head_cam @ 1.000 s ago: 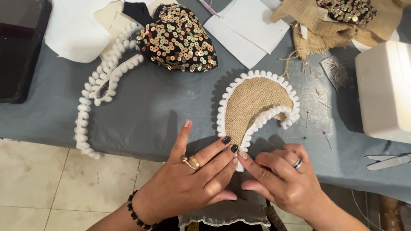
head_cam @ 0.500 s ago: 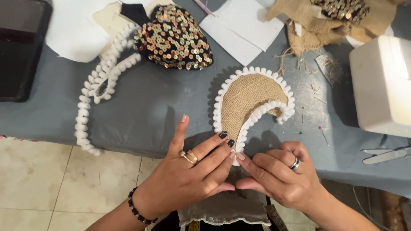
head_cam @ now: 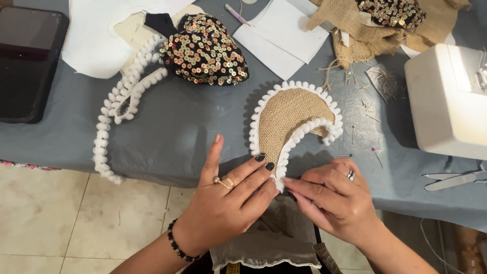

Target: The person applies adhesive from a bottle to the edge of a crescent-shaped burlap piece and attaches a white pom-pom trim by hand, then trims the excess with scissors.

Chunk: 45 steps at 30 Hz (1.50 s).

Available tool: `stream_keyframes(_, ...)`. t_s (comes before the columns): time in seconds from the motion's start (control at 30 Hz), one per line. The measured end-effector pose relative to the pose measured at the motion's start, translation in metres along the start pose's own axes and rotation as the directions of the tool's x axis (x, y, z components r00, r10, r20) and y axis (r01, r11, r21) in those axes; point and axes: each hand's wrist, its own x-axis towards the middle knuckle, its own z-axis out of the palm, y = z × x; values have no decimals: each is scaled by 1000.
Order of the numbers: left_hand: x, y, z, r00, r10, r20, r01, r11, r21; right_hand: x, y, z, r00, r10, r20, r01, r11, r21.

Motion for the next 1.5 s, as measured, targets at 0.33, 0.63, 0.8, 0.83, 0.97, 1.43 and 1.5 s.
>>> stream_keyframes(0.33,-3,-1,4,999,-8,32,8,1000,2,8,0,4,1000,-8,-8,8,1000,13)
stream_keyframes(0.63,-4,1,4,999,-40,17,41,999,-10,4,5,0,995,18,94,-25,997,71)
stream_keyframes(0.8,-9,1,9,997,-74,-29,73,997,-37,9,3,-7,991,119,56,-128,972,198)
stream_keyframes(0.83,-11,1,11,997,-60,-47,58,997,-43,7,4,-8,991,125,40,-130,976,177)
stream_keyframes(0.97,-10,-1,8,983,13,-182,-12,1000,7,14,-1,-6,998,52,30,-54,997,58)
stream_keyframes(1.43,4,-3,-11,982,23,-190,-27,999,-19,-9,17,-21,982,155,-109,-141,982,126)
stream_keyframes(1.5,14,-5,-25,990,3,-141,-6,1000,-23,-2,24,-36,979,166,-121,-154,983,101)
